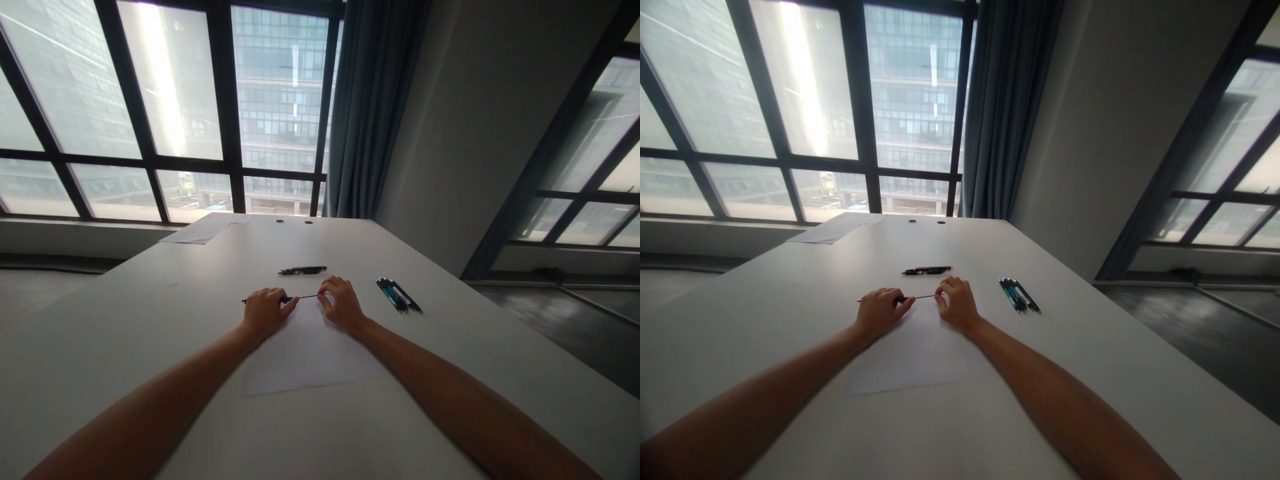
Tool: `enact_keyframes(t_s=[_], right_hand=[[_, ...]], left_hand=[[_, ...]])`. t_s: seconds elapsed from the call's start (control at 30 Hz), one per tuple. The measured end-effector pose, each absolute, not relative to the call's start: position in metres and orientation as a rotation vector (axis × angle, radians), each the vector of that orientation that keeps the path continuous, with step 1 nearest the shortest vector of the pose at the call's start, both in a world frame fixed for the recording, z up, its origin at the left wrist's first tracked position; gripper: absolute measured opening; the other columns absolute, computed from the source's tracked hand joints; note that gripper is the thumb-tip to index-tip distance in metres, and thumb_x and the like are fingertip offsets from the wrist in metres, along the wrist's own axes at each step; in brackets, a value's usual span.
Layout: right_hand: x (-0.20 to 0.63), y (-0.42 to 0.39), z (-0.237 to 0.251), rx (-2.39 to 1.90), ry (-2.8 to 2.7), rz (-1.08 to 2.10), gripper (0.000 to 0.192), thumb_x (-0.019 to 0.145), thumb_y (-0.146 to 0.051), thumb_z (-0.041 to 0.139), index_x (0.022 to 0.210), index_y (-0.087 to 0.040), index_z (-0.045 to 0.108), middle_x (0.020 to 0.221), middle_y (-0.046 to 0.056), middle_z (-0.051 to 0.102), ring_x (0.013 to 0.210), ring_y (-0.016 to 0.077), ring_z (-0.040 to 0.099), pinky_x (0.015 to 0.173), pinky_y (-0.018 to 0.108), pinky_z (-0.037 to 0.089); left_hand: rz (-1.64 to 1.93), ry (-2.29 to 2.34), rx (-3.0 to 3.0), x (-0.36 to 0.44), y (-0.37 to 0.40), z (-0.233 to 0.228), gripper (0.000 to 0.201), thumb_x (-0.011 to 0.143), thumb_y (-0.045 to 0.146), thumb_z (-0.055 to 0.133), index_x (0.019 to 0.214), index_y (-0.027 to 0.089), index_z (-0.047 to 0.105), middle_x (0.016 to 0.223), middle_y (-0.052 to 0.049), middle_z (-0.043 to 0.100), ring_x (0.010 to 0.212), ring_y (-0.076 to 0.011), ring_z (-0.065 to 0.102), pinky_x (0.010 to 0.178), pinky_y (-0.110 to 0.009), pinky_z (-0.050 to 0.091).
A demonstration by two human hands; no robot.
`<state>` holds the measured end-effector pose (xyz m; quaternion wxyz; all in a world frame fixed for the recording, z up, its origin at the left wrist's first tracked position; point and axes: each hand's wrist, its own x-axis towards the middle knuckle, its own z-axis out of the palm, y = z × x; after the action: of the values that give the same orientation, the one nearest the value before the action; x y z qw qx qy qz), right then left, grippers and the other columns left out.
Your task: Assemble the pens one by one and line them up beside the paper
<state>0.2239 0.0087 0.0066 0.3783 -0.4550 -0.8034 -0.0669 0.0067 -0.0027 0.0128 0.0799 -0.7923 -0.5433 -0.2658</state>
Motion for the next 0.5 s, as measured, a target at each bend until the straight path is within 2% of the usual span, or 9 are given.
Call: enact_keyframes(t_s=[0.23,0.4,0.5], right_hand=[[0.2273,0.0117,0.0074,-1.347,-2.024,-0.283,0.004,0.078,-0.016,0.06,0.076,-0.017,0.062,0.097,0.008,0.064,0.093,0.0215,0.054,0.087,0.036,0.033],[0.2264,0.0116,0.0061,-1.454,-2.027,-0.281,0.006,0.078,-0.017,0.06,0.074,-0.017,0.064,0.097,0.008,0.063,0.092,0.0212,0.053,0.086,0.035,0.033],[0.2256,0.013,0.004,-1.455,-2.055,-0.279,0.008,0.079,-0.019,0.06,0.075,-0.017,0.066,0.095,0.008,0.064,0.093,0.0211,0.054,0.086,0.035,0.032]], left_hand=[[-0.789,-1.699,-2.302,0.0043,0.0025,0.0106,0.04,0.093,0.05,0.044,0.085,0.019,0.067,0.086,-0.007,0.071,0.083,-0.024,0.063,0.076,-0.035,0.043],[-0.806,-1.653,-2.295,0.0043,0.0048,0.0077,0.03,0.097,0.031,0.039,0.105,0.017,0.064,0.103,-0.009,0.069,0.097,-0.0264,0.06,0.082,-0.04,0.042],[-0.807,-1.546,-2.336,0.0045,0.0044,0.0064,0.03,0.095,0.024,0.038,0.112,0.017,0.062,0.106,-0.009,0.068,0.099,-0.0267,0.058,0.084,-0.042,0.041]])
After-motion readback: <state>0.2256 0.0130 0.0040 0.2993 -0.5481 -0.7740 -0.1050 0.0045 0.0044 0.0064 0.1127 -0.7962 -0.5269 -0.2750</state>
